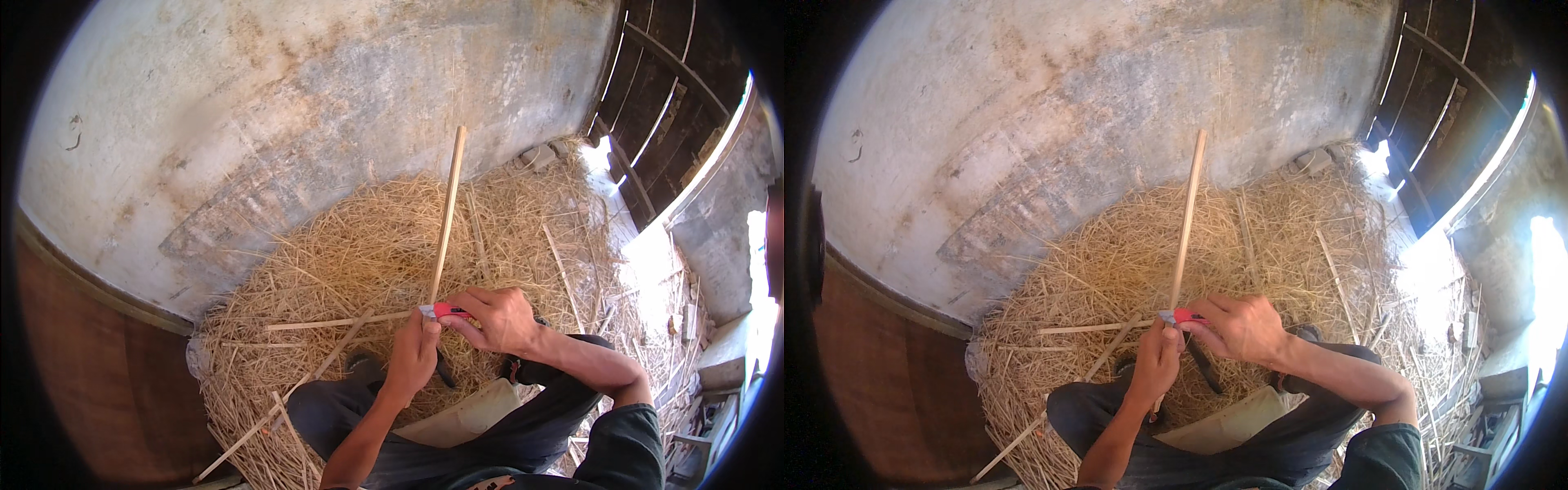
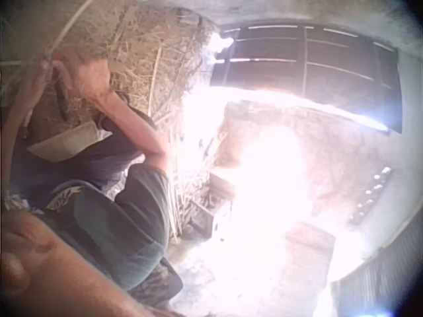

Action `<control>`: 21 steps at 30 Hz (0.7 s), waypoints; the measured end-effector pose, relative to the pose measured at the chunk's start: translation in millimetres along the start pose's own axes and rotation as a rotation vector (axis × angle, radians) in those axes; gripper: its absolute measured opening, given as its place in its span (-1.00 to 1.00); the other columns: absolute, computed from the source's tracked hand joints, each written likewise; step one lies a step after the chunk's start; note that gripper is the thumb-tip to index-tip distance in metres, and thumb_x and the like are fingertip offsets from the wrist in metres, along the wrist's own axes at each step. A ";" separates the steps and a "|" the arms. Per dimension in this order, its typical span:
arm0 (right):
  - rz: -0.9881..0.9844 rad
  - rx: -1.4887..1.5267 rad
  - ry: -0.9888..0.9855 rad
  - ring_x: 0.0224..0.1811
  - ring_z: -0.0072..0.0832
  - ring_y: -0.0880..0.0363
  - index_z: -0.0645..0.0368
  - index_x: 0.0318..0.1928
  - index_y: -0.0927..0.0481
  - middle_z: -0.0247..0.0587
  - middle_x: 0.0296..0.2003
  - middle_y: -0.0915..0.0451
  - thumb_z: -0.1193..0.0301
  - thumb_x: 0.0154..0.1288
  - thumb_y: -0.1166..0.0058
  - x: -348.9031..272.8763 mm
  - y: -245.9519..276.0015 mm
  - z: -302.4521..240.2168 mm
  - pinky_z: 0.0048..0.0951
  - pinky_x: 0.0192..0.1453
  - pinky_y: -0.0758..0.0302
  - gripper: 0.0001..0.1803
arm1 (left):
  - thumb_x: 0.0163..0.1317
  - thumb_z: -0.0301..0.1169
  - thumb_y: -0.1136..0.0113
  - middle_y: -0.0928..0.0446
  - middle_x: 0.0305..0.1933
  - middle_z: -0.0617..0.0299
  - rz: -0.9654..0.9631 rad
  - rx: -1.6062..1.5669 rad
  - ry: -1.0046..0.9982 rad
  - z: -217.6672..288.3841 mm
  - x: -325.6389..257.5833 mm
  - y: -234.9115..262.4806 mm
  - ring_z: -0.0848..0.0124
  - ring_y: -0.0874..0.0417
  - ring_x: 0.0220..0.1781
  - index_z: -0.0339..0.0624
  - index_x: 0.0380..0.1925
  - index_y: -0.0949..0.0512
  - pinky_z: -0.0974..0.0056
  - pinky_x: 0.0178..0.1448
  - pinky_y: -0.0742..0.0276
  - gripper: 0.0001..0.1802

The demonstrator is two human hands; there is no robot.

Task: The person sits on a bed of straw and uses a red utility knife to shave thin strips from a long, thin piece of wood. They hold the wood vertically and repeatedly scrape the blade along its length to remove the outer layer.

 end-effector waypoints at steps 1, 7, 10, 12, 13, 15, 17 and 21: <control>0.005 0.000 0.023 -0.55 -0.29 -0.69 -0.06 -0.06 -0.77 -0.32 -0.42 -0.65 0.13 0.49 -0.31 -0.3 -1.1 -0.5 -0.29 -0.54 -0.62 -0.78 | 0.71 0.20 0.25 -0.43 -0.44 0.26 -0.003 0.006 0.020 -0.9 -0.6 0.3 0.50 -0.40 -0.42 -0.36 -0.07 -0.49 0.24 -0.34 -0.35 -0.28; -0.010 -0.039 0.057 -0.55 -0.31 -0.69 -0.06 -0.06 -0.78 -0.33 -0.43 -0.64 0.12 0.46 -0.33 -2.5 -3.5 -3.3 -0.29 -0.54 -0.62 -0.77 | 0.73 0.06 0.11 -0.52 -0.48 0.00 0.047 0.075 -0.009 -7.4 -0.7 0.6 0.17 -0.60 -0.48 -0.41 0.05 -0.52 0.06 -0.36 -0.43 -0.38; 0.001 -0.044 0.055 -0.56 -0.31 -0.69 -0.06 -0.05 -0.79 -0.33 -0.43 -0.64 0.12 0.46 -0.33 -2.7 -4.9 -0.7 -0.29 -0.55 -0.62 -0.77 | 0.74 0.01 0.12 -0.52 -0.50 -0.06 0.070 0.123 -0.028 -1.5 0.3 0.3 0.05 -0.64 -0.49 -0.40 0.03 -0.52 0.02 -0.37 -0.43 -0.42; 0.019 -0.039 0.056 -0.56 -0.30 -0.69 -0.07 -0.05 -0.79 -0.34 -0.43 -0.64 0.12 0.46 -0.34 -1.8 -4.2 0.1 -0.28 -0.55 -0.62 -0.77 | 0.76 -0.01 0.14 -0.50 -0.53 -0.02 0.091 0.160 -0.027 2.0 1.4 0.4 0.10 -0.60 -0.51 -0.40 -0.01 -0.53 0.05 -0.39 -0.42 -0.43; 0.015 -0.048 0.064 -0.56 -0.30 -0.70 -0.03 -0.05 -0.80 -0.32 -0.42 -0.67 0.14 0.44 -0.36 -0.2 -3.1 -0.3 -0.28 -0.54 -0.61 -0.76 | 0.77 -0.02 0.17 -0.49 -0.54 0.04 0.102 0.178 -0.019 2.6 1.5 0.5 0.20 -0.55 -0.53 -0.41 -0.05 -0.54 0.09 -0.40 -0.41 -0.43; 0.008 -0.067 0.078 -0.56 -0.31 -0.71 0.04 -0.06 -0.80 -0.28 -0.40 -0.74 0.18 0.41 -0.40 4.0 -0.4 -0.9 -0.29 -0.52 -0.60 -0.75 | 0.77 -0.04 0.18 -0.47 -0.57 0.10 0.119 0.203 -0.019 3.5 1.8 0.1 0.28 -0.50 -0.56 -0.41 -0.07 -0.55 0.12 -0.41 -0.39 -0.43; 0.021 -0.031 0.024 -0.55 -0.37 -0.73 0.04 -0.06 -0.82 -0.27 -0.42 -0.76 0.17 0.43 -0.39 5.6 3.2 7.4 -0.32 -0.52 -0.61 -0.75 | 0.77 -0.05 0.17 -0.46 -0.59 0.09 0.135 0.221 -0.042 5.7 4.2 -0.1 0.24 -0.49 -0.59 -0.39 -0.06 -0.54 0.08 -0.43 -0.38 -0.45; 0.215 -0.077 -0.116 -0.51 -0.43 -0.76 -0.09 0.09 -0.83 -0.33 -0.27 -0.84 0.14 0.54 -0.26 21.7 29.7 58.6 -0.40 -0.50 -0.65 -0.72 | 0.75 -0.01 0.14 -0.49 -0.59 0.03 0.015 0.291 0.051 6.7 -6.9 -9.4 0.15 -0.55 -0.58 -0.33 -0.01 -0.54 0.03 -0.43 -0.38 -0.46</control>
Point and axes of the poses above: each hand's wrist, its own x-axis towards the middle knuckle, its own y-axis out of the back of the hand, z = x × y, the point moved 4 cm from there along x, towards the middle knuckle
